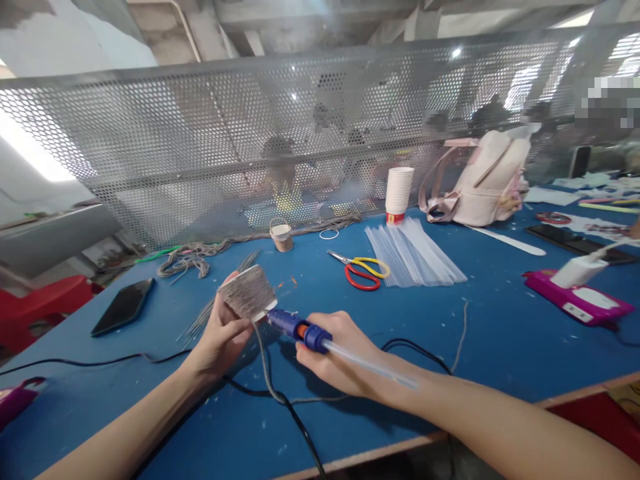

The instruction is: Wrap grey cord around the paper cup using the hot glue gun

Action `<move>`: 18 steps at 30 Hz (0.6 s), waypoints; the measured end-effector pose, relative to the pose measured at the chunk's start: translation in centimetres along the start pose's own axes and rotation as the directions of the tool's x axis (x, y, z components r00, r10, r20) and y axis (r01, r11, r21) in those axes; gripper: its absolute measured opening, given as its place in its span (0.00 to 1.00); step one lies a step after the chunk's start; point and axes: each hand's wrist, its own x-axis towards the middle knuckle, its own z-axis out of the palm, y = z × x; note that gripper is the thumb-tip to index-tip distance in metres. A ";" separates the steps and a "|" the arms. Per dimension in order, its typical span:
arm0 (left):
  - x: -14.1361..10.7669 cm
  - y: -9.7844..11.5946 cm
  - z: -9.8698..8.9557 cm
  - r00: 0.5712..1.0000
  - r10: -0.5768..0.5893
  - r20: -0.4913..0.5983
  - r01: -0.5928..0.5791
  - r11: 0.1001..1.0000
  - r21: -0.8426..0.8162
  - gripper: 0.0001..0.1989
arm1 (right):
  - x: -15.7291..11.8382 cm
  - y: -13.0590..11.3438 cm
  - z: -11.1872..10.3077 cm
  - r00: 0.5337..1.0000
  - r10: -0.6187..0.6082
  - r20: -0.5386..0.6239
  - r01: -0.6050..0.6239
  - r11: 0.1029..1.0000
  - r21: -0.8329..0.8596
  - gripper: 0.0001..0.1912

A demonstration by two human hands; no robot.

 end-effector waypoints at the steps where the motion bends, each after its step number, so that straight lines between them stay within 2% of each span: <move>1: 0.0 0.0 0.0 1.000 -0.002 -0.003 0.002 1.000 0.004 0.45 | 0.0 0.0 0.1 1.000 -0.010 0.006 0.010 1.000 -0.010 0.11; 5: 0.0 0.0 -0.1 1.000 0.003 0.000 -0.003 1.000 0.004 0.45 | 0.0 0.1 0.0 1.000 0.007 0.005 -0.007 1.000 -0.007 0.11; 11: 0.2 -0.1 -0.3 0.999 0.003 0.045 -0.002 1.000 -0.031 0.47 | 0.3 0.4 -0.6 0.990 0.137 0.025 -0.138 0.987 0.077 0.12; 18: 0.0 0.2 0.1 1.000 -0.005 0.018 0.006 1.000 -0.018 0.45 | 0.1 -0.3 -0.6 0.996 0.078 0.044 -0.081 0.994 0.075 0.11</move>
